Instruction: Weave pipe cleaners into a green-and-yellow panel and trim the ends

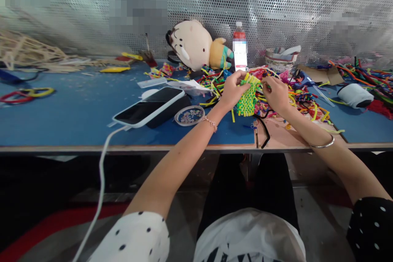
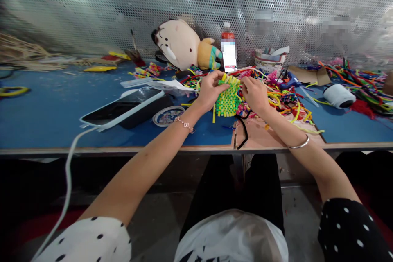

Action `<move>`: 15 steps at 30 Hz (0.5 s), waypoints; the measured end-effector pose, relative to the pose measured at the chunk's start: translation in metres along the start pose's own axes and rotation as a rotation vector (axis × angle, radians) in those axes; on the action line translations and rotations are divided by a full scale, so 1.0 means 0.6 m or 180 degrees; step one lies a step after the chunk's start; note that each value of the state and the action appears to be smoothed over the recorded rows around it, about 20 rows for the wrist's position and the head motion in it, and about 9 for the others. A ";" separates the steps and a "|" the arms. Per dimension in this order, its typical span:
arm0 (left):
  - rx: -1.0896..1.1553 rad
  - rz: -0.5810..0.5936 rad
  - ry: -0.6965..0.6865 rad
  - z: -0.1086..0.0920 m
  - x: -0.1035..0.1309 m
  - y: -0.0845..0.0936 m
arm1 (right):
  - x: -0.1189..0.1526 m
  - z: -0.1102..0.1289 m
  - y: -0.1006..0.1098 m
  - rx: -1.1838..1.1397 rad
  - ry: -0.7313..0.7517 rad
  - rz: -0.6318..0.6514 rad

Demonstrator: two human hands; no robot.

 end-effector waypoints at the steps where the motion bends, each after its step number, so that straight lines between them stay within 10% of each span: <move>1: -0.0034 0.0034 -0.0007 -0.001 0.001 -0.002 | 0.000 0.002 -0.002 0.0013 0.0019 0.0022; 15: 0.0416 0.0208 0.0579 0.028 0.009 -0.013 | 0.002 -0.034 -0.038 -0.0649 -0.0870 0.0686</move>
Point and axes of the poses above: each hand's wrist, its own x-axis away from the middle knuckle, its own y-axis out of the back of the hand, z = x × y, the point moved 10 cm from there along -x, towards the middle knuckle, and after that the axes turned 6 degrees about -y, right-handed, at the moved point
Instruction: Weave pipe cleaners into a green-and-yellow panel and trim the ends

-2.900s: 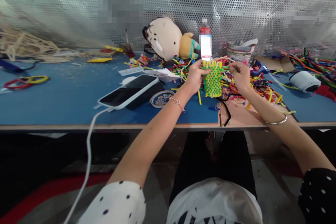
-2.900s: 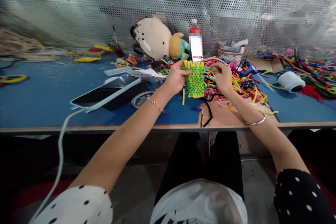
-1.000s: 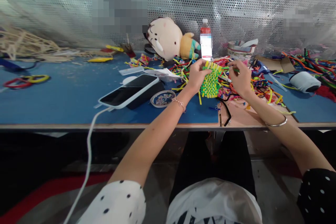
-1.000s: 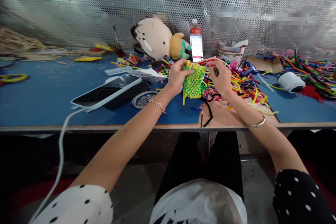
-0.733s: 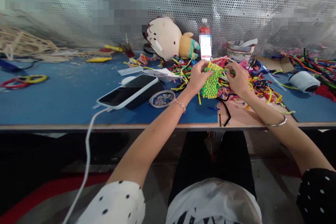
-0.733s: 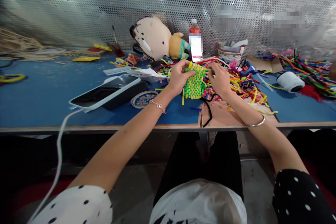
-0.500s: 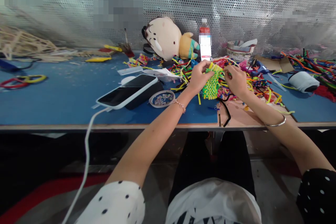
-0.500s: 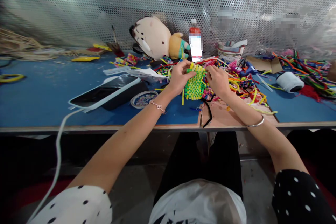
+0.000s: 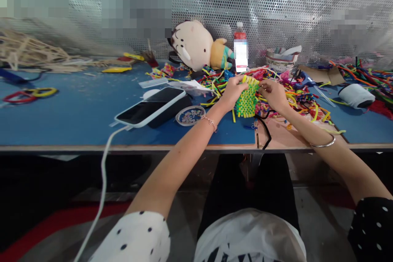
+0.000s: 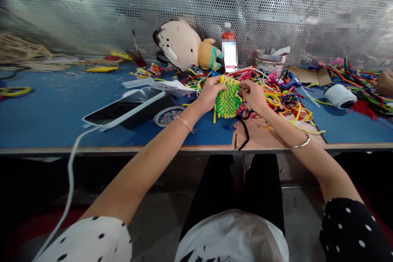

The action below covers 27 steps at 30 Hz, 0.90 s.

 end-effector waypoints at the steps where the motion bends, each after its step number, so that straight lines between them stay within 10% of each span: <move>1: 0.0022 -0.0002 0.0025 0.001 0.001 -0.001 | 0.000 -0.001 -0.003 -0.0082 -0.0040 0.0045; 27: 0.0756 0.0213 0.0280 0.000 0.006 -0.018 | -0.009 -0.009 -0.026 -0.1968 -0.0155 0.0583</move>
Point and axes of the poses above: each hand's wrist, its own x-axis away from the middle knuckle, its own y-axis out of the back of the hand, z = x × y, the point moved 10 cm from there along -x, towards the middle knuckle, and after that the axes turned 6 degrees about -y, right-handed, at the moved point
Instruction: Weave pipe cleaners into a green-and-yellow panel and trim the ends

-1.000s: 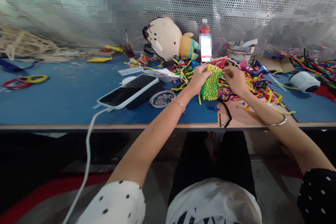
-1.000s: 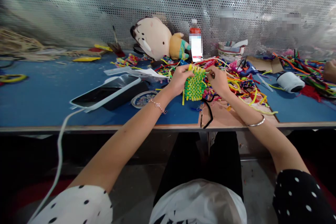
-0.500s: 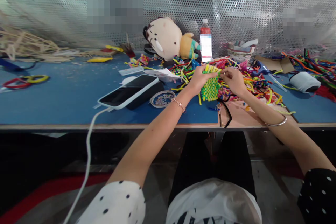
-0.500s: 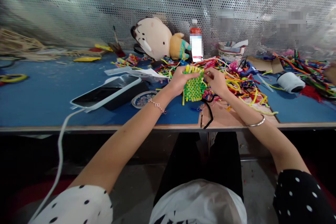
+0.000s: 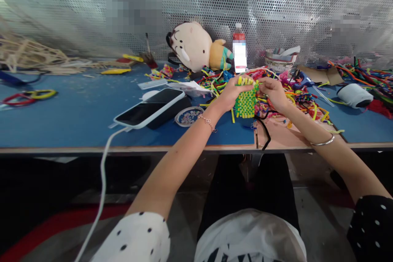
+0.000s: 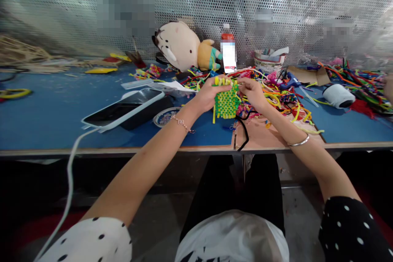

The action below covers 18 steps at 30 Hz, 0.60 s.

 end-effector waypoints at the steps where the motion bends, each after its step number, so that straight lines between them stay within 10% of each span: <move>1: -0.0035 0.0022 -0.0018 -0.001 0.000 -0.001 | 0.000 -0.002 -0.003 -0.0210 -0.0074 0.0085; 10: -0.0170 0.0013 -0.0062 -0.003 0.002 -0.001 | 0.006 -0.025 -0.007 -0.0888 -0.0572 0.0151; 18: -0.0070 -0.0024 0.0098 0.012 0.002 0.000 | 0.009 0.024 0.002 0.0559 0.0208 -0.0036</move>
Point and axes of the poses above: each hand's wrist, its own x-axis away from the middle knuckle, its own y-axis out of the back of the hand, z = x × y, the point moved 10 cm from there along -x, towards the middle knuckle, and after that the axes turned 6 degrees about -y, right-handed, at the moved point
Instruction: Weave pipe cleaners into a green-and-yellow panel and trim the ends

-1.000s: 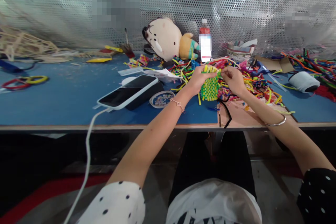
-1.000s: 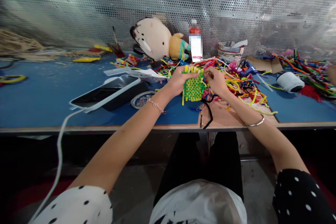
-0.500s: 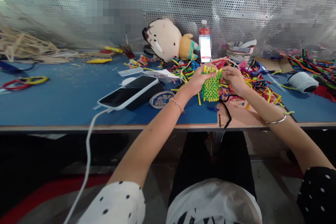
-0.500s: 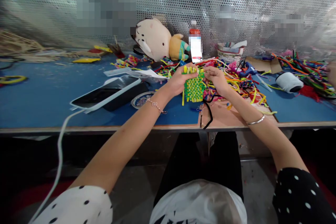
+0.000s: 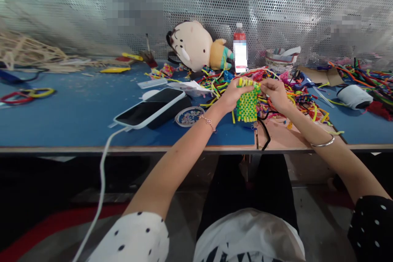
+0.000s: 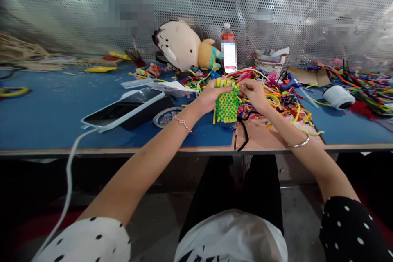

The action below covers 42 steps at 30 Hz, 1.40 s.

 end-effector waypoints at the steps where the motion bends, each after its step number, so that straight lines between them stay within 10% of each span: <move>1: -0.0024 -0.0035 -0.0015 0.001 0.000 0.002 | 0.001 0.005 0.003 0.0231 0.0056 -0.0066; 16: -0.1679 -0.0429 -0.0795 -0.050 0.015 0.010 | 0.025 0.030 0.017 0.1013 -0.0053 -0.0690; 26: -0.1500 -0.0415 -0.0497 -0.037 0.025 0.009 | 0.000 -0.014 -0.007 0.0141 -0.0445 0.0314; 42: 0.0038 -0.0118 0.0647 -0.031 0.032 -0.039 | 0.015 0.053 0.016 -0.0177 -0.0463 0.1332</move>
Point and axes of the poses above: each hand's wrist, its own x-axis away from the middle knuckle, its own y-axis out of the back of the hand, z = x × y, the point moved 10 cm from there along -x, towards the middle knuckle, and after that the axes turned 6 degrees about -y, right-handed, at the moved point
